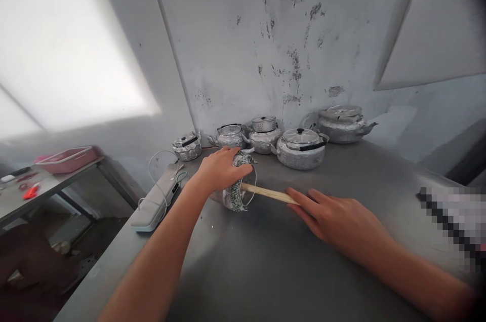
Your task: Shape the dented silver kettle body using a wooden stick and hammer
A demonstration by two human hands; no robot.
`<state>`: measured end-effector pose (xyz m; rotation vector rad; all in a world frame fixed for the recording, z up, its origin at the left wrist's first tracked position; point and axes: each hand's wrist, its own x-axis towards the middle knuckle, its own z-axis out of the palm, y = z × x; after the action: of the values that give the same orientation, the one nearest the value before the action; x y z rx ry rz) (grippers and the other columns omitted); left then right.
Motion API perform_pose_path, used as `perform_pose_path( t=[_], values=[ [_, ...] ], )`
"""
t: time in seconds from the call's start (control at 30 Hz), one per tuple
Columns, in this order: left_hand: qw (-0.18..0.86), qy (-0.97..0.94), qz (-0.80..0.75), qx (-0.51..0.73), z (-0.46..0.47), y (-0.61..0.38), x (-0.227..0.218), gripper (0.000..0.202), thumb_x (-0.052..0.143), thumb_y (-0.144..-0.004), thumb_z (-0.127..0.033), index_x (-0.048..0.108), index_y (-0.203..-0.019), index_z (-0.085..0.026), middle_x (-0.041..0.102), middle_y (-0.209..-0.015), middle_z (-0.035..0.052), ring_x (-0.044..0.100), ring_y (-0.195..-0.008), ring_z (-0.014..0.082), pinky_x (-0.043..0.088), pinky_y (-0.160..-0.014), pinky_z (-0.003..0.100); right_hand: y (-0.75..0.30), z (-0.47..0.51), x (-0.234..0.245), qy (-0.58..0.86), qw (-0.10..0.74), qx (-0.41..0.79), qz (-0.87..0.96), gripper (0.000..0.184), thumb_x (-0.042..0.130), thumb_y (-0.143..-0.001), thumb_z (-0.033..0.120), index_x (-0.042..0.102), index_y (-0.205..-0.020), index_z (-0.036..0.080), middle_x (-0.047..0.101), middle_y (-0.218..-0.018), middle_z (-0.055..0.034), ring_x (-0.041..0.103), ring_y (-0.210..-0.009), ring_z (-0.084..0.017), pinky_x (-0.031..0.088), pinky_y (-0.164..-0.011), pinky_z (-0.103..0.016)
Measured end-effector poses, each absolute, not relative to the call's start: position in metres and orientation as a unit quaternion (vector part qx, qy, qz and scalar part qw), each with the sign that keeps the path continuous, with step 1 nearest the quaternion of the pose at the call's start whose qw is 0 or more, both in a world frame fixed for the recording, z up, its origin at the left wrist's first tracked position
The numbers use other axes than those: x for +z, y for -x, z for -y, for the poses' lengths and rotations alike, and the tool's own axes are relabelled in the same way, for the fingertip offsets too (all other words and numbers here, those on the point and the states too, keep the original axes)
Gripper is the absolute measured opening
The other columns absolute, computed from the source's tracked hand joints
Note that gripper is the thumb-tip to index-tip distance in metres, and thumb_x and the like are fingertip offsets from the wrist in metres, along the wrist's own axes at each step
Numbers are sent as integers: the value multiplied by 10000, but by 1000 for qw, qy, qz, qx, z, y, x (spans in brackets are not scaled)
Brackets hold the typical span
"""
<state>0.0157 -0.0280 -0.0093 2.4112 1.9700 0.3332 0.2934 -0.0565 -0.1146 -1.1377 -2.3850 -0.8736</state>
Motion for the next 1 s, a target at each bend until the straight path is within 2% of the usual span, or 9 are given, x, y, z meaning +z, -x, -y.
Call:
perform_pose_path(
  t=[0.13, 0.3, 0.63, 0.8, 1.0],
  values=[
    [7, -768, -632, 102, 28, -16, -9, 782, 404, -897, -636, 458, -1538, -191, 447, -1583, 134, 419, -1433, 404, 396, -1112, 501, -293, 57, -114, 415, 168, -319, 835, 394, 411, -1048, 408, 644, -1330, 262, 624, -714, 8, 536, -424, -143, 82, -504, -346],
    [8, -768, -631, 109, 30, -18, -8, 784, 411, -895, -614, 457, -1541, -173, 465, -1566, 142, 463, -1396, 400, 393, -1118, 498, -292, 58, -114, 439, 149, -299, 834, 367, 413, -1045, 429, 678, -1231, 256, 637, -717, 7, 546, -424, -147, 59, -499, -337],
    [16, -768, -632, 99, 30, -18, -7, 791, 390, -906, -622, 420, -1567, -188, 418, -1600, 140, 405, -1442, 391, 391, -1116, 513, -296, 52, -114, 460, 133, -260, 839, 390, 351, -1059, 470, 647, -1231, 284, 657, -743, 7, 560, -451, -137, 53, -504, -332],
    [12, -767, -633, 102, 30, -18, -7, 795, 402, -900, -621, 423, -1566, -188, 421, -1596, 145, 431, -1424, 390, 389, -1118, 524, -294, 53, -114, 473, 114, -249, 838, 363, 366, -1057, 461, 656, -1176, 278, 661, -738, 7, 567, -455, -146, 53, -500, -330],
    [15, -765, -636, 99, 31, -19, -6, 795, 404, -898, -606, 422, -1564, -173, 422, -1597, 144, 409, -1440, 391, 380, -1129, 515, -295, 50, -116, 463, 129, -243, 842, 386, 346, -1057, 482, 651, -1177, 279, 674, -754, 6, 580, -462, -154, 71, -490, -335]
  ],
)
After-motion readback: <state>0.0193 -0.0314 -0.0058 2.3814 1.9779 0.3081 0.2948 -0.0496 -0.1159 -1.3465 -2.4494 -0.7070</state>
